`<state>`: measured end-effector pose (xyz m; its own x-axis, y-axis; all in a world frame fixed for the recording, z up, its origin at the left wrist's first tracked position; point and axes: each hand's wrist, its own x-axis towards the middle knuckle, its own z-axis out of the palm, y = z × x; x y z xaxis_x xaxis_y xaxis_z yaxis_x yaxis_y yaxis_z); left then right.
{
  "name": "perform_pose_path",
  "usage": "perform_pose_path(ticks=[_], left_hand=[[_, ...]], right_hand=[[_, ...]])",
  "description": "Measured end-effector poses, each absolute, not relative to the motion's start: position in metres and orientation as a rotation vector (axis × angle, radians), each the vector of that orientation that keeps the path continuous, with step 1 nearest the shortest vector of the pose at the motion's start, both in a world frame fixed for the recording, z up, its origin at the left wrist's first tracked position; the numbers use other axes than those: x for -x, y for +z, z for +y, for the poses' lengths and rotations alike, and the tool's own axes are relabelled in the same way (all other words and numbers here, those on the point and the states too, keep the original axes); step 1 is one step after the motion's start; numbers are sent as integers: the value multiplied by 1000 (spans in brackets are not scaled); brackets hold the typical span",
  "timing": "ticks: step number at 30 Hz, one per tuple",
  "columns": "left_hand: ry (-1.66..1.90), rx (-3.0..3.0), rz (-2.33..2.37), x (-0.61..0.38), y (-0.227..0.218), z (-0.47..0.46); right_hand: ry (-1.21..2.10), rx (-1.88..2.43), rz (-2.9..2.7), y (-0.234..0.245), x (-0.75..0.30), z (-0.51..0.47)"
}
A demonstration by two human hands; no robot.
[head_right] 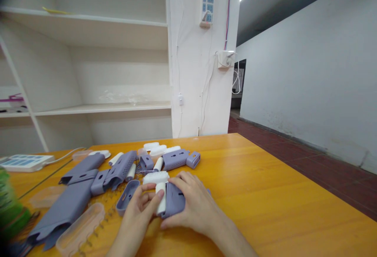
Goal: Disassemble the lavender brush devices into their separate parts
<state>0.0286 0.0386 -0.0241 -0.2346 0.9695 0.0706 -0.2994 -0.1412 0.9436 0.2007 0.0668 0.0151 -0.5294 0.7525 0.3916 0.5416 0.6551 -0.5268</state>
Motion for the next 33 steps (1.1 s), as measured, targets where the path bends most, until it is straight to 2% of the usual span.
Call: perform_pose_path(ticks=[33], left_hand=[[1480, -1016, 1147, -18, -21, 41]], right_hand=[[422, 1029, -2229, 16, -191, 59]])
